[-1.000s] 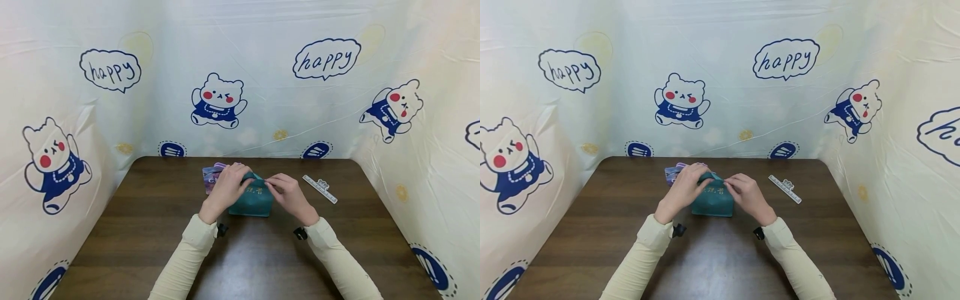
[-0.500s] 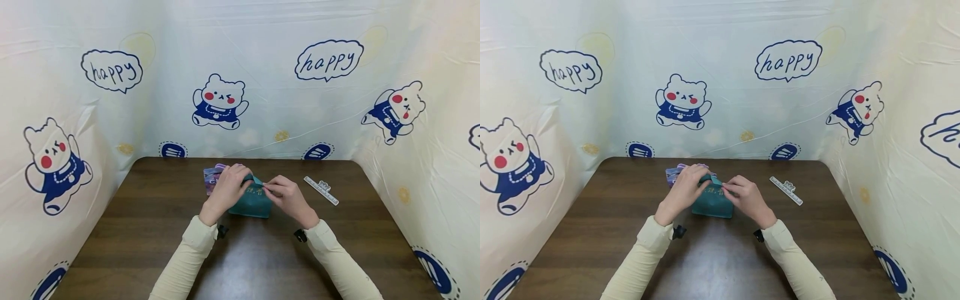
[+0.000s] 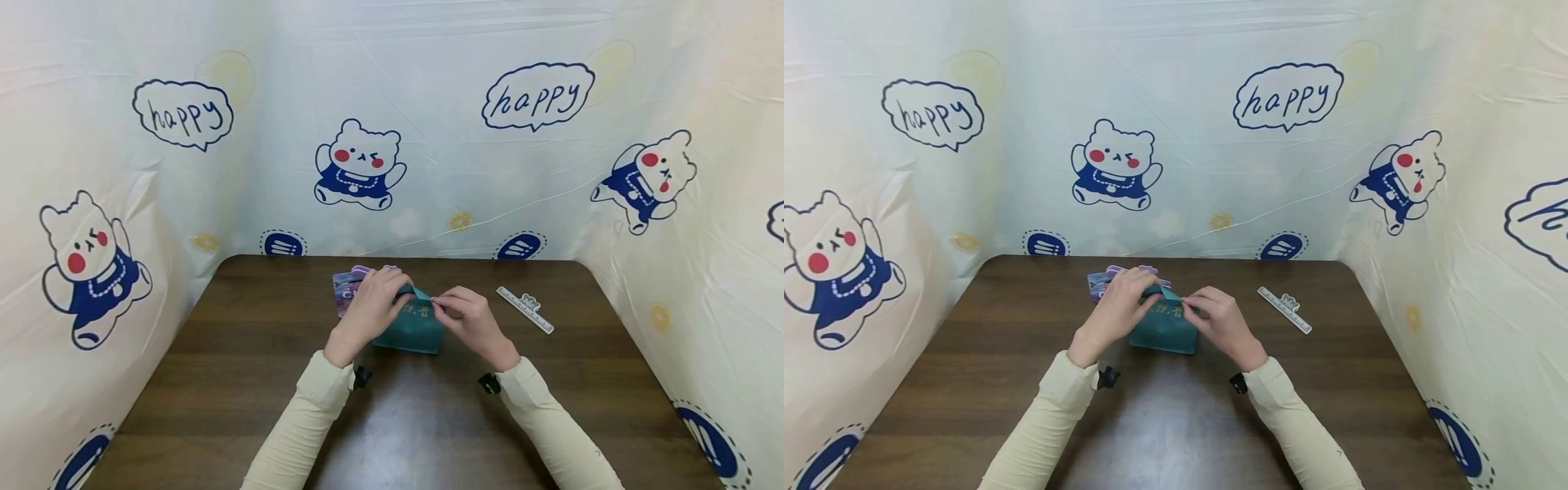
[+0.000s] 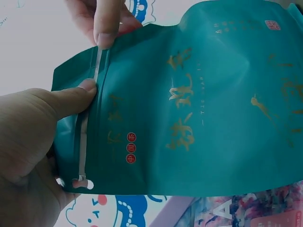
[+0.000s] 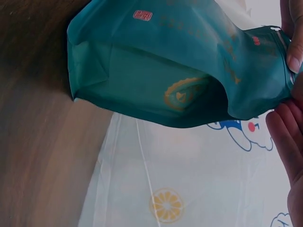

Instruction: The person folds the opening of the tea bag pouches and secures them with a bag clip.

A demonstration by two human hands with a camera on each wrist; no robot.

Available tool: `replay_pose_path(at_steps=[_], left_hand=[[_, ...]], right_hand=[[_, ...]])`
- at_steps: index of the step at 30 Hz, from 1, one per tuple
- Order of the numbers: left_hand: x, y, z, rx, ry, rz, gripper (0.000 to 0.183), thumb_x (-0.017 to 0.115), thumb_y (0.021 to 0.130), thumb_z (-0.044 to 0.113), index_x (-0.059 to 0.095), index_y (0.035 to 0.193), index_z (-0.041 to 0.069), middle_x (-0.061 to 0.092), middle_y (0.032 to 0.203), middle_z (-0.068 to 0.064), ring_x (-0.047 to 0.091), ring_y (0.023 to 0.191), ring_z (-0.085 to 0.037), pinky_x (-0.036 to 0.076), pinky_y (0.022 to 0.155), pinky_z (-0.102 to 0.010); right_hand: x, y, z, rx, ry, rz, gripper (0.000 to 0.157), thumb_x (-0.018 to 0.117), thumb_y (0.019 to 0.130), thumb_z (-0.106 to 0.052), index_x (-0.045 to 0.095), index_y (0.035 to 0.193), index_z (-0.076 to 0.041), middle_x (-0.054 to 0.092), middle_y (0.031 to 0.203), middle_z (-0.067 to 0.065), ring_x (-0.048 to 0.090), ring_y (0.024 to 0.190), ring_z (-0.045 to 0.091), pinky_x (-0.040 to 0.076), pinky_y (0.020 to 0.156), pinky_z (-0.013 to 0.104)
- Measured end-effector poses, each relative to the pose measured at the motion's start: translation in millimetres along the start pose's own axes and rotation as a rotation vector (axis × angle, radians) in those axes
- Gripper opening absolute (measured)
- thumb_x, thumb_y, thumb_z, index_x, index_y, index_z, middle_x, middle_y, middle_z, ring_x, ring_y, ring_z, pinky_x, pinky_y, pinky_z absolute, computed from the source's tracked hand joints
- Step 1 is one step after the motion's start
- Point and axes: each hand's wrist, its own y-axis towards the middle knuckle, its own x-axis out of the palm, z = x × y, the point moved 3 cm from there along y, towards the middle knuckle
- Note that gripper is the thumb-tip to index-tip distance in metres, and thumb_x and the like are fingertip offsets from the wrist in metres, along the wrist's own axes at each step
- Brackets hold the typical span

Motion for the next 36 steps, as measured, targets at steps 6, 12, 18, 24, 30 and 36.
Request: replay_pose_path(at_steps=[6,12,18,24,30,36], left_hand=[[0.3,-0.6,1.9,-0.003,0.027,-0.004,0.016,0.072,0.082,0.018,0.065,0.096,0.015,0.065,0.092,0.003,0.056,0.09,-0.014,0.043,0.08,-0.032],[-1.4,-1.3,2.7,-0.009,0.023,-0.014,0.018,0.073,0.081,0.019,0.065,0.097,0.015,0.064,0.092,0.004,0.055,0.089,-0.013,0.042,0.081,-0.031],[-1.0,-0.5,2.8,0.01,0.0,-0.021,0.019,0.073,0.08,0.018,0.066,0.098,0.014,0.064,0.093,0.004,0.054,0.09,-0.012,0.042,0.082,-0.03],[1.3,-2.2,2.0,0.025,-0.01,-0.013,0.021,0.075,0.079,0.014,0.066,0.097,0.014,0.063,0.092,0.003,0.054,0.087,-0.012,0.04,0.076,-0.029],[1.1,-2.3,2.9,0.037,-0.017,-0.008,0.021,0.075,0.078,0.014,0.066,0.097,0.014,0.063,0.091,0.004,0.053,0.087,-0.012,0.04,0.076,-0.028],[-0.3,-1.9,7.1,0.046,-0.017,-0.025,0.02,0.074,0.079,0.013,0.066,0.097,0.014,0.064,0.093,0.003,0.054,0.09,-0.013,0.041,0.081,-0.031]], right_hand=[[0.4,-4,0,-0.041,0.037,0.004,0.02,0.074,0.073,0.003,0.073,0.092,0.0,0.064,0.087,0.004,0.06,0.076,0.013,0.049,0.065,0.019],[-0.4,-5,1,-0.044,0.114,-0.038,0.023,0.075,0.071,0.006,0.073,0.093,0.0,0.064,0.091,0.004,0.06,0.083,0.014,0.049,0.071,0.019],[-0.6,-1,8,0.059,0.211,-0.031,0.021,0.077,0.069,0.006,0.075,0.086,-0.006,0.065,0.085,0.001,0.062,0.077,0.013,0.05,0.068,0.02],[-0.3,6,6,0.118,0.257,-0.054,0.017,0.077,0.068,0.007,0.073,0.079,-0.006,0.065,0.08,0.007,0.061,0.073,0.019,0.05,0.065,0.024],[-3.4,15,1,0.222,0.328,-0.116,0.011,0.074,0.073,0.006,0.073,0.077,-0.004,0.065,0.086,0.01,0.062,0.078,0.021,0.052,0.063,0.029],[-6.8,24,1,0.4,0.356,-0.189,0.011,0.076,0.073,-0.002,0.071,0.083,-0.003,0.068,0.081,0.01,0.065,0.069,0.02,0.054,0.062,0.032]])
